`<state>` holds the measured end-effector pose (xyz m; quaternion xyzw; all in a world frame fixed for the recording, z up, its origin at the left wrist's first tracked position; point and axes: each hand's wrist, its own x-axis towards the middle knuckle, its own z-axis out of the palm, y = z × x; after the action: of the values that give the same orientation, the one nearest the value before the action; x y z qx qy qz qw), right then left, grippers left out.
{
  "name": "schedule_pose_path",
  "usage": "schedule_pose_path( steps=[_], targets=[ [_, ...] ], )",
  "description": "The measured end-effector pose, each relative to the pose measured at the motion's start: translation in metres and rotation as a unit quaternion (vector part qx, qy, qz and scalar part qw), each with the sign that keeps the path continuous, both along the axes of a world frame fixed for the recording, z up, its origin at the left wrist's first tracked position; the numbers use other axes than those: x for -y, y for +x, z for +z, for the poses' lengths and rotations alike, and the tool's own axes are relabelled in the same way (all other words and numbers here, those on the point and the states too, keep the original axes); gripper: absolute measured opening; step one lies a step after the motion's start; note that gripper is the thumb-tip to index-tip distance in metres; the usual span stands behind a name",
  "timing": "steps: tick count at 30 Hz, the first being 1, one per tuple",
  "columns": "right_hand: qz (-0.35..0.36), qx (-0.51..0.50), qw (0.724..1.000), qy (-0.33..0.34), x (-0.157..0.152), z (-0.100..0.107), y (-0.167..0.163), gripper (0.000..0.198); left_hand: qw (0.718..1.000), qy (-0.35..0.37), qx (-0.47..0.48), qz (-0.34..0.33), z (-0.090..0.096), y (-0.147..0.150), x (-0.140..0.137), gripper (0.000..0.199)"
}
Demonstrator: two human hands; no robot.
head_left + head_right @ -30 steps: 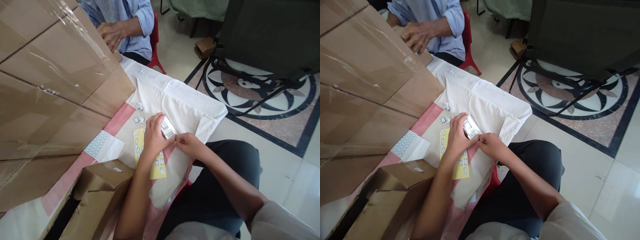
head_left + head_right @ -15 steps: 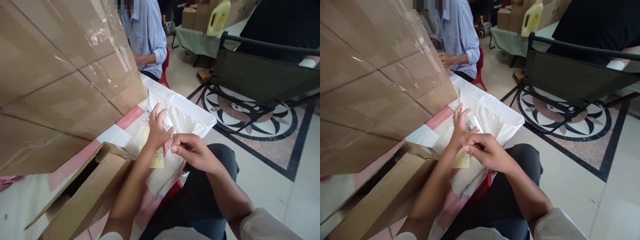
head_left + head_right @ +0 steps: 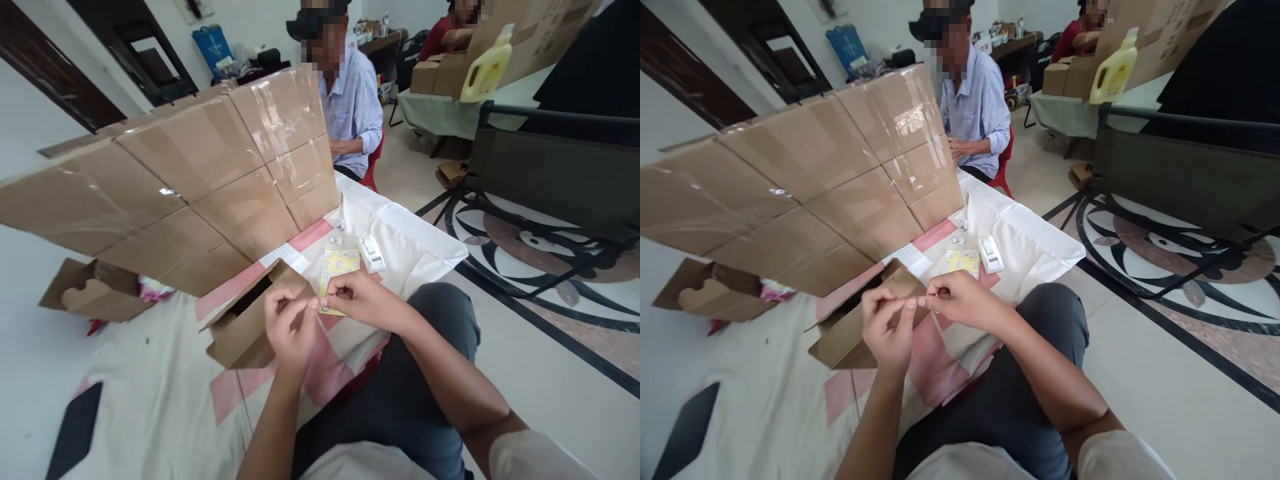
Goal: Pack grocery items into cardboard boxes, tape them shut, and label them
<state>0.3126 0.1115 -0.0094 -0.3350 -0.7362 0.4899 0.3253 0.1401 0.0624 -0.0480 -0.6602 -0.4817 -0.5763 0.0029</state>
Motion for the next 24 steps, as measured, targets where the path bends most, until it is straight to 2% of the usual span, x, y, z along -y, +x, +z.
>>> schedule_pose_path(
  steps=[1, 3, 5, 6, 7, 9, 10, 12, 14, 16, 18, 21, 24],
  targets=[
    [-0.014, 0.043, 0.999, 0.001, -0.001, -0.004, -0.007, 0.039, 0.997, 0.055, -0.029, 0.049, -0.005, -0.007, 0.009, 0.008],
    [-0.091, 0.157, 0.983, 0.025, -0.007, -0.012, -0.017, 0.042, 0.979, 0.146, -0.035, 0.135, -0.010, -0.022, 0.026, 0.011],
    [-0.170, 0.243, 0.953, 0.062, -0.014, -0.015, -0.019, 0.042, 0.965, 0.175, 0.024, 0.196, -0.005, -0.043, 0.040, 0.010],
    [-0.186, 0.253, 0.946, 0.085, -0.018, -0.015, -0.019, 0.039, 0.963, 0.159, 0.058, 0.209, -0.001, -0.055, 0.044, 0.013],
    [-0.185, 0.244, 0.945, 0.113, -0.022, -0.014, -0.019, 0.032, 0.968, 0.124, 0.083, 0.204, 0.005, -0.068, 0.048, 0.016],
    [-0.152, 0.195, 0.949, 0.196, -0.029, -0.010, -0.023, 0.022, 0.984, 0.022, 0.096, 0.149, 0.018, -0.094, 0.051, 0.021],
    [-0.124, 0.175, 0.946, 0.244, -0.033, -0.007, -0.028, 0.025, 0.989, -0.028, 0.089, 0.113, 0.023, -0.105, 0.051, 0.022],
    [-0.048, 0.172, 0.928, 0.326, -0.041, -0.003, -0.043, 0.044, 0.990, -0.111, 0.067, 0.051, 0.032, -0.122, 0.047, 0.021],
    [0.035, 0.213, 0.906, 0.364, -0.050, -0.002, -0.061, 0.059, 0.986, -0.158, 0.043, 0.010, 0.038, -0.130, 0.039, 0.018],
    [0.099, 0.256, 0.896, 0.350, -0.058, -0.007, -0.075, 0.059, 0.983, -0.184, 0.015, -0.020, 0.042, -0.129, 0.028, 0.014],
    [0.129, 0.264, 0.901, 0.319, -0.064, -0.016, -0.082, 0.054, 0.977, -0.209, -0.011, -0.035, 0.045, -0.123, 0.016, 0.012],
    [0.135, 0.211, 0.922, 0.294, -0.064, -0.034, -0.080, 0.055, 0.964, -0.258, -0.038, -0.051, 0.044, -0.111, -0.004, 0.013],
    [0.126, 0.140, 0.944, 0.272, -0.061, -0.049, -0.074, 0.071, 0.951, -0.293, -0.041, -0.087, 0.035, -0.102, -0.022, 0.015]
  ],
)
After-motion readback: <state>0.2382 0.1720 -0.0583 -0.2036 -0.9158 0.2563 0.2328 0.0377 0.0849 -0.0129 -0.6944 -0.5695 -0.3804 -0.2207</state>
